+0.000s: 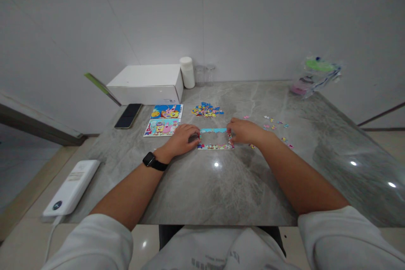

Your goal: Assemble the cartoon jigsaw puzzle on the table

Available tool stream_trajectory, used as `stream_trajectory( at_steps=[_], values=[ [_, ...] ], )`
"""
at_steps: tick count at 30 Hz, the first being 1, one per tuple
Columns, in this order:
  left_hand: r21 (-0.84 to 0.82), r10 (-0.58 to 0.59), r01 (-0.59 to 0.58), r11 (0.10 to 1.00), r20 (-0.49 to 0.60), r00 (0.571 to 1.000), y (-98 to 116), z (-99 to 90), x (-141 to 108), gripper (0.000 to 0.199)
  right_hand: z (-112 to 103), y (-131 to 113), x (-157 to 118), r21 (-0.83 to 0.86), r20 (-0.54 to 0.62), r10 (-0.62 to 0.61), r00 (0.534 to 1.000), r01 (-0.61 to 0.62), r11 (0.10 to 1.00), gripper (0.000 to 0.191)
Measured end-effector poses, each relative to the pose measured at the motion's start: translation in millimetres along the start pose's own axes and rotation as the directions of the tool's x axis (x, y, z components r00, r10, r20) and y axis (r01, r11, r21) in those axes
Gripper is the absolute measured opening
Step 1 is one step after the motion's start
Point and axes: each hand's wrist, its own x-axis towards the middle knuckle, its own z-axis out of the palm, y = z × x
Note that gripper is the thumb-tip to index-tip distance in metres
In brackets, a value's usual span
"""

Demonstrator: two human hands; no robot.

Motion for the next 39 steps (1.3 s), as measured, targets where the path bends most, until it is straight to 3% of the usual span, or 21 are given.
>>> stream_trajectory(
  at_steps=[4,9,12,16,19,24,28,33,39],
  values=[
    [-0.013,-0.017,0.016,1.000,-0.022,1.000,3.3,-3.0,1.3,0.025,-2.7,9.4,-3.2,0.002,-0.073,0.003,0.997,-0.003,1.000,0.029],
    [-0.037,-0.015,0.010,0.999,-0.135,0.991,2.9,-2.7,2.5,0.024,-22.0,35.0,-17.2,0.064,-0.278,0.063,0.959,-0.047,0.997,0.029],
    [-0.059,-0.031,0.021,0.998,-0.184,0.982,0.4,-0.8,2.2,0.024,-41.0,50.0,-30.0,0.156,-0.405,0.146,0.903,-0.089,0.984,0.028],
    [-0.094,-0.067,0.047,0.994,-0.223,0.973,-0.8,-0.4,1.5,0.024,-50.9,66.0,-45.9,0.302,-0.542,0.300,0.785,-0.151,0.941,0.034],
    [-0.104,-0.077,0.054,0.993,-0.222,0.972,1.7,-1.7,1.4,0.024,-35.4,76.0,-56.2,0.390,-0.554,0.374,0.744,-0.166,0.906,0.042],
    [-0.111,-0.106,0.085,0.990,-0.210,0.972,7.0,-3.1,3.1,0.025,16.1,90.3,-69.9,0.462,-0.509,0.462,0.727,-0.222,0.858,0.040],
    [-0.118,-0.143,0.118,0.986,-0.231,0.962,5.3,-3.7,4.2,0.025,48.0,105.3,-75.1,0.501,-0.502,0.559,0.660,-0.304,0.810,0.038],
    [-0.085,-0.145,0.127,0.988,-0.249,0.958,-1.9,-5.1,3.5,0.026,60.0,124.4,-78.5,0.517,-0.497,0.592,0.634,-0.332,0.789,0.042],
    [-0.077,-0.153,0.136,0.988,-0.296,0.943,-6.4,-5.0,3.7,0.022,60.2,130.5,-81.6,0.459,-0.489,0.562,0.667,-0.352,0.816,0.042]
  ],
)
